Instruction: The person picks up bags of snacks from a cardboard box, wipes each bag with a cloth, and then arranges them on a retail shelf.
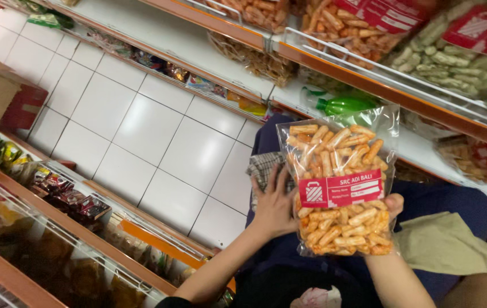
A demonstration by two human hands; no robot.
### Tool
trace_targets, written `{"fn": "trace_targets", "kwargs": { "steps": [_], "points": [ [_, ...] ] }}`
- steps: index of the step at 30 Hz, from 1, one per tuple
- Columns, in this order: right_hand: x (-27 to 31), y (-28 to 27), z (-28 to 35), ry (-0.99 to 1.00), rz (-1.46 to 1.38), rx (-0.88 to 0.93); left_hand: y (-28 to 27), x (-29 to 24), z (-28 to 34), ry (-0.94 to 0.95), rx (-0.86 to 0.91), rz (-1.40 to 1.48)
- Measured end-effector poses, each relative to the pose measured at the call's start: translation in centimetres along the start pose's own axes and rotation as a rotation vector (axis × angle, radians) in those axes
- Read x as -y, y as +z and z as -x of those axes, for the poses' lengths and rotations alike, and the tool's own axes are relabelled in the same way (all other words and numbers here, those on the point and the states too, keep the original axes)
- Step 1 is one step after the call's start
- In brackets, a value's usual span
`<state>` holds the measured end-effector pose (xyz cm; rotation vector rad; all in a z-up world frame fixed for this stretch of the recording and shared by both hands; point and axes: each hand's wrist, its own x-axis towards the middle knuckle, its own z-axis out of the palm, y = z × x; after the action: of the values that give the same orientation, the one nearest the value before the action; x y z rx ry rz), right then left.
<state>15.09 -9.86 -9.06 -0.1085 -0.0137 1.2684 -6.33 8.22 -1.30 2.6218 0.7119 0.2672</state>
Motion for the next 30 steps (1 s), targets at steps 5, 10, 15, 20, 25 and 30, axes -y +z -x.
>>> {"fn": "trace_targets", "kwargs": {
  "steps": [5, 10, 15, 20, 25, 30],
  "points": [
    [-0.8, 3.0, -5.7, 0.024, 0.139, -0.016, -2.4, 1.8, -1.6, -0.189, -0.176, 0.637],
    [-2.9, 8.0, -10.9, 0.175, 0.44, -0.053, -6.9, 4.7, -4.6, -0.184, -0.245, 1.842],
    [-6.1, 11.3, -16.2, 0.314, 0.729, -0.01, -12.1, 7.4, -7.4, -0.283, -0.577, 1.686],
    [-9.8, 13.8, -21.5, 0.335, 1.429, 0.136, -17.2, 11.4, -9.0, -0.24, -0.779, 1.482],
    [-13.1, 16.3, -27.5, 0.104, 1.479, 0.111, -21.0, 17.2, -9.5, 0.029, -0.673, 1.12],
    [-15.6, 19.5, -35.6, -0.247, 1.575, 0.143, -19.0, 20.9, -13.1, -0.142, -0.647, 0.928]
  ]
}}
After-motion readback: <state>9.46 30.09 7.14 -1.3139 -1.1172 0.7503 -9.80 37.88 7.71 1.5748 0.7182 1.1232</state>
